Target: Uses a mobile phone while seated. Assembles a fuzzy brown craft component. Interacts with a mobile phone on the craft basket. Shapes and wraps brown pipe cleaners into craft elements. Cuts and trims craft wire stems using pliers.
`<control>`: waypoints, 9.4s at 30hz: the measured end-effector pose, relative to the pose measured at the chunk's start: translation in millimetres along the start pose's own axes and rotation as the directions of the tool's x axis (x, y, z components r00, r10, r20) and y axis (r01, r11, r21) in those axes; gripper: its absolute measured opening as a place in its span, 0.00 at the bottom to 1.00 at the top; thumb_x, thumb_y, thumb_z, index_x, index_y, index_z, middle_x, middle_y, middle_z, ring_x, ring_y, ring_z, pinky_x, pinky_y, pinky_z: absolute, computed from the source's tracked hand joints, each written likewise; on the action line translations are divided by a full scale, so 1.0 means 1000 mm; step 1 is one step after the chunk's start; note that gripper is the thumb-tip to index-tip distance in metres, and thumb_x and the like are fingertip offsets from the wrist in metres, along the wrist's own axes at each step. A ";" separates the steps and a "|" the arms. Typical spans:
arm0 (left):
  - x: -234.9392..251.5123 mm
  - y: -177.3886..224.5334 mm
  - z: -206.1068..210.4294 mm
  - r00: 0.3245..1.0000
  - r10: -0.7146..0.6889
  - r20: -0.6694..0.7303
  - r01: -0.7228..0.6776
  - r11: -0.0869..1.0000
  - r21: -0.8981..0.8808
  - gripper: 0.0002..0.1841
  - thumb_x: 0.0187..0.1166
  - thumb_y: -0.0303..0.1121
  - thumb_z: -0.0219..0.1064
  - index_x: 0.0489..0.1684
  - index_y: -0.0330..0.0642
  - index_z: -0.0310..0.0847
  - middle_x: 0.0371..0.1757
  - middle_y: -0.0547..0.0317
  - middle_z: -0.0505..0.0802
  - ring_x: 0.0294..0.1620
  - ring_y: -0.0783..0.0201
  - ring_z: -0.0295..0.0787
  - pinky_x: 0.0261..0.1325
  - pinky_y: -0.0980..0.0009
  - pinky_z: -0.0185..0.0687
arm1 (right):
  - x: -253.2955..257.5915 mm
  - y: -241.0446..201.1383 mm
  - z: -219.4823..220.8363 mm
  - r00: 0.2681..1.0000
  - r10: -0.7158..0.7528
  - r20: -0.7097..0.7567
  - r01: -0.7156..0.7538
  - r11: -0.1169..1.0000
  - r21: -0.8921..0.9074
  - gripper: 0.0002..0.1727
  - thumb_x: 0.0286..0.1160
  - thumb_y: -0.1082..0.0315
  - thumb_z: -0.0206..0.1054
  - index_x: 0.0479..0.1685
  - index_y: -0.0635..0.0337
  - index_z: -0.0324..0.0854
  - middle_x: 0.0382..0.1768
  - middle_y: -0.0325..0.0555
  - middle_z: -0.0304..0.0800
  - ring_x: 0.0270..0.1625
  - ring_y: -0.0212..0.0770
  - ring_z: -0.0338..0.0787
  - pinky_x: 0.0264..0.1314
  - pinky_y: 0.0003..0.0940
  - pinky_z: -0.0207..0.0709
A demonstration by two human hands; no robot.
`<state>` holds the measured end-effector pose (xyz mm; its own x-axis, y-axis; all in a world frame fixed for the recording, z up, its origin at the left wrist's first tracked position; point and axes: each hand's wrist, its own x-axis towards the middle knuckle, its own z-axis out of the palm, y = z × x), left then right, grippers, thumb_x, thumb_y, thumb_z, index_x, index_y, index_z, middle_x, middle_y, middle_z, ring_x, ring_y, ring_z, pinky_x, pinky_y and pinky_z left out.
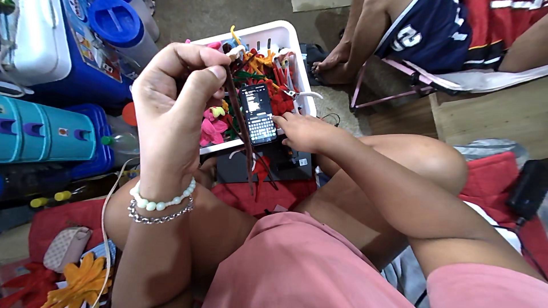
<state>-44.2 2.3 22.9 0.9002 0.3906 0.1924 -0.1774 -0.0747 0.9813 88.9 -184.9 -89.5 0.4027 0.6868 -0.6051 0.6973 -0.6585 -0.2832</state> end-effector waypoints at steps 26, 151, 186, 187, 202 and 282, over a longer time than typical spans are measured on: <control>0.000 0.000 0.000 1.000 0.007 0.010 -0.007 1.000 0.002 0.09 0.84 0.25 0.58 0.48 0.47 0.83 0.43 0.72 0.89 0.38 0.78 0.85 0.44 0.82 0.83 | 0.007 -0.006 -0.007 1.000 -0.016 0.016 0.016 1.000 -0.018 0.42 0.84 0.73 0.59 0.97 0.38 0.49 0.69 0.68 0.79 0.61 0.69 0.87 0.62 0.69 0.77; 0.006 -0.001 -0.002 0.999 0.037 0.006 -0.037 0.999 -0.001 0.08 0.83 0.25 0.59 0.45 0.47 0.84 0.41 0.71 0.91 0.38 0.76 0.86 0.43 0.80 0.84 | -0.012 -0.009 -0.007 0.989 0.028 0.146 -0.018 0.997 -0.068 0.34 0.91 0.62 0.58 0.94 0.30 0.56 0.59 0.61 0.91 0.63 0.66 0.89 0.62 0.69 0.78; 0.005 0.002 -0.003 0.999 0.046 0.005 -0.046 0.999 -0.028 0.08 0.82 0.24 0.59 0.45 0.45 0.84 0.40 0.70 0.90 0.37 0.75 0.86 0.43 0.79 0.85 | -0.014 -0.005 -0.007 0.988 0.061 0.139 -0.050 0.995 -0.081 0.32 0.91 0.62 0.58 0.93 0.30 0.60 0.57 0.61 0.92 0.60 0.67 0.90 0.60 0.70 0.78; 0.005 0.002 -0.002 0.999 0.045 0.001 -0.045 0.999 -0.027 0.08 0.82 0.24 0.59 0.45 0.45 0.84 0.40 0.70 0.91 0.36 0.75 0.86 0.42 0.79 0.85 | -0.014 -0.004 -0.007 0.986 0.070 0.150 -0.057 0.995 -0.087 0.32 0.91 0.62 0.58 0.93 0.30 0.60 0.57 0.61 0.92 0.60 0.67 0.90 0.60 0.69 0.78; 0.004 0.000 -0.002 0.999 0.039 0.008 -0.039 0.999 -0.021 0.08 0.83 0.24 0.59 0.45 0.45 0.84 0.41 0.70 0.91 0.38 0.75 0.86 0.43 0.79 0.84 | -0.011 -0.008 -0.007 0.994 0.048 0.102 -0.040 0.996 -0.080 0.31 0.91 0.62 0.56 0.93 0.31 0.60 0.55 0.61 0.91 0.58 0.67 0.90 0.58 0.68 0.80; 0.005 0.002 -0.004 0.998 0.054 0.008 -0.054 0.998 -0.020 0.08 0.83 0.24 0.59 0.45 0.45 0.84 0.41 0.70 0.91 0.37 0.75 0.86 0.43 0.79 0.85 | -0.007 -0.014 -0.009 0.999 0.032 0.029 -0.030 0.997 -0.074 0.30 0.92 0.62 0.54 0.92 0.33 0.62 0.55 0.58 0.92 0.59 0.65 0.91 0.56 0.68 0.80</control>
<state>-41.7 7.6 25.3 0.8925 0.3784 0.2456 -0.2338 -0.0777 0.9692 81.7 -178.2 -74.4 0.4071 0.6560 -0.6355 0.7271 -0.6539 -0.2092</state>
